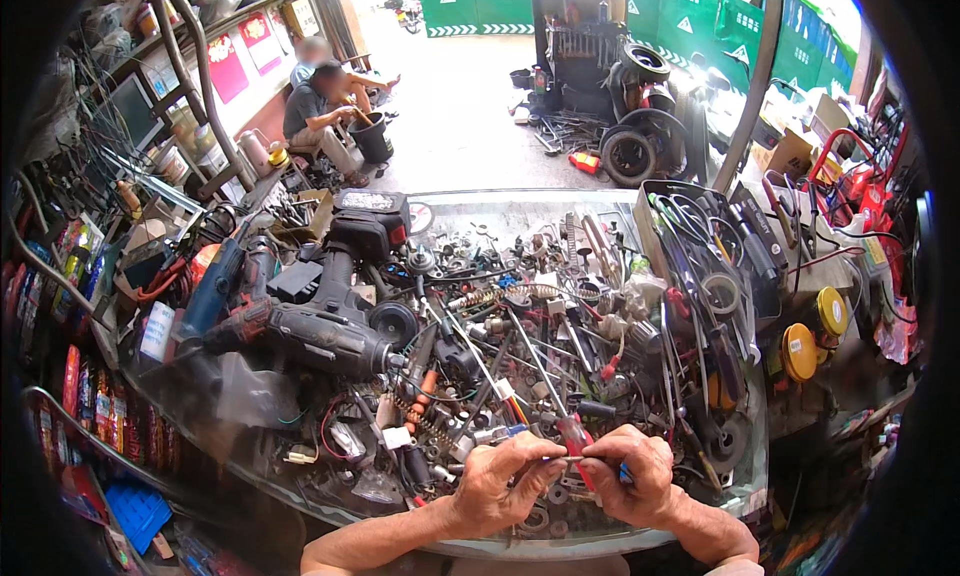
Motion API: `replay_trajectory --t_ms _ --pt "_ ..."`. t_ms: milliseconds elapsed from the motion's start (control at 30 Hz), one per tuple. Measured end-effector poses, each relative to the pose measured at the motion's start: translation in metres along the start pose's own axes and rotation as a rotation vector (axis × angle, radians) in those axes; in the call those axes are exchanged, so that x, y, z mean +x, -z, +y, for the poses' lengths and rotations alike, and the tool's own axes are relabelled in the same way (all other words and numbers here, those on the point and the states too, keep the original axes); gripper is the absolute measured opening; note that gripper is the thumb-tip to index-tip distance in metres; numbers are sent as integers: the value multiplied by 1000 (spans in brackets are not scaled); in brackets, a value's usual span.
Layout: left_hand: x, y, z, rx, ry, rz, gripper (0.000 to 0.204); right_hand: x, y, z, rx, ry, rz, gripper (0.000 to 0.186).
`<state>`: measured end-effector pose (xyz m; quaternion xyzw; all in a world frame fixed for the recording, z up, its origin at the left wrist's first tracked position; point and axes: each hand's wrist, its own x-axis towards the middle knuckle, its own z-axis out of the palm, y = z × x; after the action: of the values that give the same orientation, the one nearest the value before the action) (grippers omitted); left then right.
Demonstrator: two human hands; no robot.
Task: The person uses a screwdriver to manipulate a small mechanical component over a cluttered workbench. They repeatedly adjust the tool and the part, seemingly attempting to disassemble or fix it. The workspace is filled with various tools and spare parts, and another person is visible sitting in the background.
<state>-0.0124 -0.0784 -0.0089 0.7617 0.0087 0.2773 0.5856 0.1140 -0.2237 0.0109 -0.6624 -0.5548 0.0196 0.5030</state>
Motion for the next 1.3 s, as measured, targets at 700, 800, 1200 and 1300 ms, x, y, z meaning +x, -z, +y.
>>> replay_trajectory --t_ms 700,800,1200,1300 --pt "1 1 0 -40 69 -32 27 5 -6 -11 -48 -23 76 12" --pt "-1 -2 -1 -19 52 -27 27 4 -5 -10 -41 -31 85 12" --pt "13 6 5 77 -65 -51 27 3 -6 -10 -31 -13 102 12" --pt "12 4 11 59 -76 -23 32 1 -6 -9 -43 -22 97 13"
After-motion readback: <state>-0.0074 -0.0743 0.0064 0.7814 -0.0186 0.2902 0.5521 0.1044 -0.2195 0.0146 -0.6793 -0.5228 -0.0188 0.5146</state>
